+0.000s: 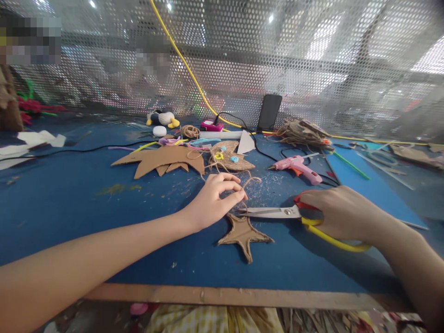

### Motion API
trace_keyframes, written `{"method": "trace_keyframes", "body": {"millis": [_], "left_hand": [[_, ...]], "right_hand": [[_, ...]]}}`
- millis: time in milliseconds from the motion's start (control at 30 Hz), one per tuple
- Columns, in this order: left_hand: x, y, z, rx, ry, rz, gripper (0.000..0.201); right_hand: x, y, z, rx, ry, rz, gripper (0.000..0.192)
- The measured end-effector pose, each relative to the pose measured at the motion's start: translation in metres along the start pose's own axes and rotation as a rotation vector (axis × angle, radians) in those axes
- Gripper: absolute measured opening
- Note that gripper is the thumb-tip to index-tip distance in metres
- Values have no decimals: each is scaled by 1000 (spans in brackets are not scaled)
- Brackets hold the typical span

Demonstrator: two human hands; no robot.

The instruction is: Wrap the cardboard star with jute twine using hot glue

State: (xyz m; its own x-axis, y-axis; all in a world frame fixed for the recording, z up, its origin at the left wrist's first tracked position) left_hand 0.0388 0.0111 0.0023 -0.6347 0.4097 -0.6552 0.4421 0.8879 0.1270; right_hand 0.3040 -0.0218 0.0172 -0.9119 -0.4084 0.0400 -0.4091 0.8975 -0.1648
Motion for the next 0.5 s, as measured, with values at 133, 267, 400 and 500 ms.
{"method": "trace_keyframes", "body": {"millis": [133,267,400,500], "left_hand": [[0,0,0,-2,2,3,27],[0,0,0,-1,-6,8,27],[-1,0,0,16,-17,3,26],[-2,-1,0,24,-21,3,26]], "right_hand": [[-1,0,0,-16,35,-12,5],[-2,1,1,-2,45,5,8],[-4,2,3,4,48,4,8],[-6,1,4,-9,47,-12,9]]}}
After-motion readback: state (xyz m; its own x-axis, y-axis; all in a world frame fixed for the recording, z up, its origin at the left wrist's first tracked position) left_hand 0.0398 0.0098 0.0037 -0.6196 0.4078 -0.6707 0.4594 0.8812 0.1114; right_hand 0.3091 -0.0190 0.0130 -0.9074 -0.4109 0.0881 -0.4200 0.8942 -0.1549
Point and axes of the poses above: each hand's wrist, its own y-axis towards the middle knuckle, its own z-axis out of the palm, x = y × z, the point moved 5 cm from there along y, towards the middle knuckle, and after that the axes turned 14 degrees about y, right-handed, at the moved point
